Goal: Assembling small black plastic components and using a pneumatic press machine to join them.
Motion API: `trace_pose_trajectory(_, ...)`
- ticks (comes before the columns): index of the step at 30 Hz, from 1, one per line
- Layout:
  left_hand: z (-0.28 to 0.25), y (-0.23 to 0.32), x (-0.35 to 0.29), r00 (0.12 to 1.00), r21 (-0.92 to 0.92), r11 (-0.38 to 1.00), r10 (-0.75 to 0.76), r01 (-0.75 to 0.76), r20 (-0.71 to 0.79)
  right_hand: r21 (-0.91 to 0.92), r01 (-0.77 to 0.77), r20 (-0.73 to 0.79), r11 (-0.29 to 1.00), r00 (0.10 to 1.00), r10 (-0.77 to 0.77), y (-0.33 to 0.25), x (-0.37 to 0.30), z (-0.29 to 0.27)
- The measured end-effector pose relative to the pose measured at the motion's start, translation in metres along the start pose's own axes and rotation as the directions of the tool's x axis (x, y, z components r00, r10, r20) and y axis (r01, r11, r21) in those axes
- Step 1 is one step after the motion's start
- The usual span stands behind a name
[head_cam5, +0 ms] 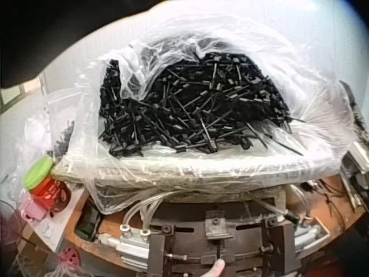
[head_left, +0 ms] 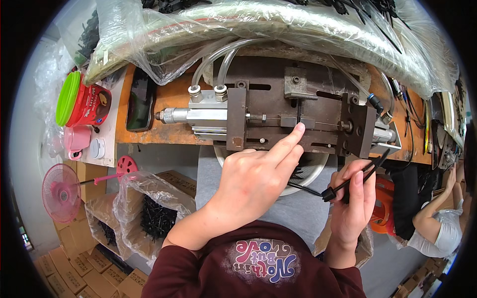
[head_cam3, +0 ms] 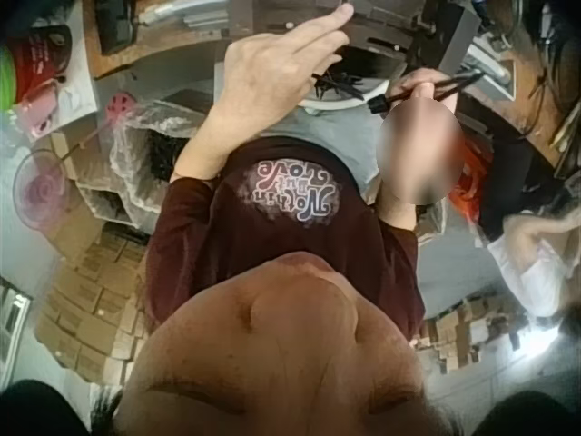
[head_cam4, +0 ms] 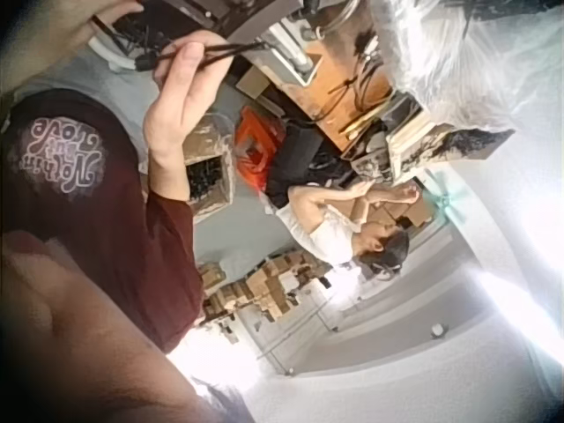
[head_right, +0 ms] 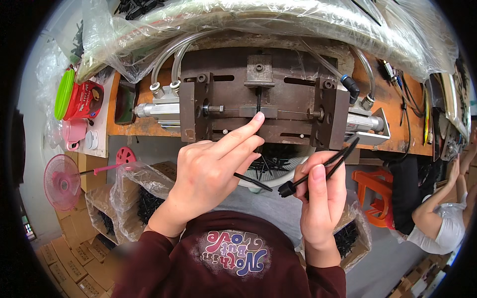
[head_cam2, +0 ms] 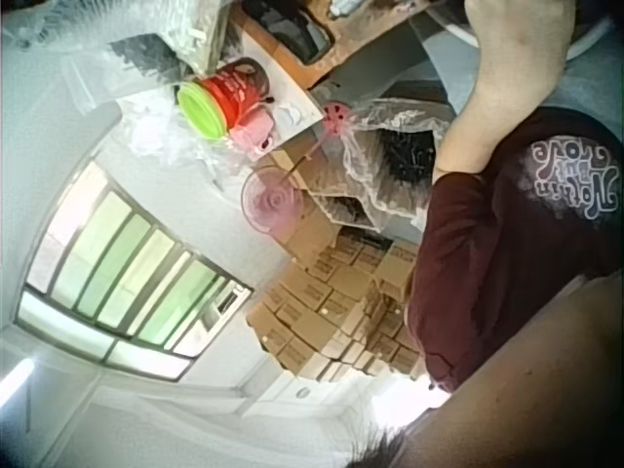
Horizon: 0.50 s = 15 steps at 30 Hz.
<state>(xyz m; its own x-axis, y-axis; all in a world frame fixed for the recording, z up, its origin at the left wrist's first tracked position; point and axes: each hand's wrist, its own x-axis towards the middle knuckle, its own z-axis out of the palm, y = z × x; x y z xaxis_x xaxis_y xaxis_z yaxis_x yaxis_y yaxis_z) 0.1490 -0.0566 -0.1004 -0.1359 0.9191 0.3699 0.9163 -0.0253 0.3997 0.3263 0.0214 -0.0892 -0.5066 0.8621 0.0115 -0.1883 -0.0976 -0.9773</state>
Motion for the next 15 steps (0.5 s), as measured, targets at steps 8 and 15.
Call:
trace_pose_trajectory(8, -0.013, 0.014, -0.012, 0.983, -0.411, 0.893, 0.153, -0.183, -0.105, 0.013, -0.197, 0.093, 0.980, 0.977, 0.195, -0.002, 0.002, 0.010)
trace_pose_trajectory(15, -0.009, 0.010, -0.011, 0.988, -0.163, 0.986, 0.000, -0.025, -0.154, 0.135, -0.030, 0.026, 0.990, 0.999, 0.027, 0.006, 0.006, 0.004)
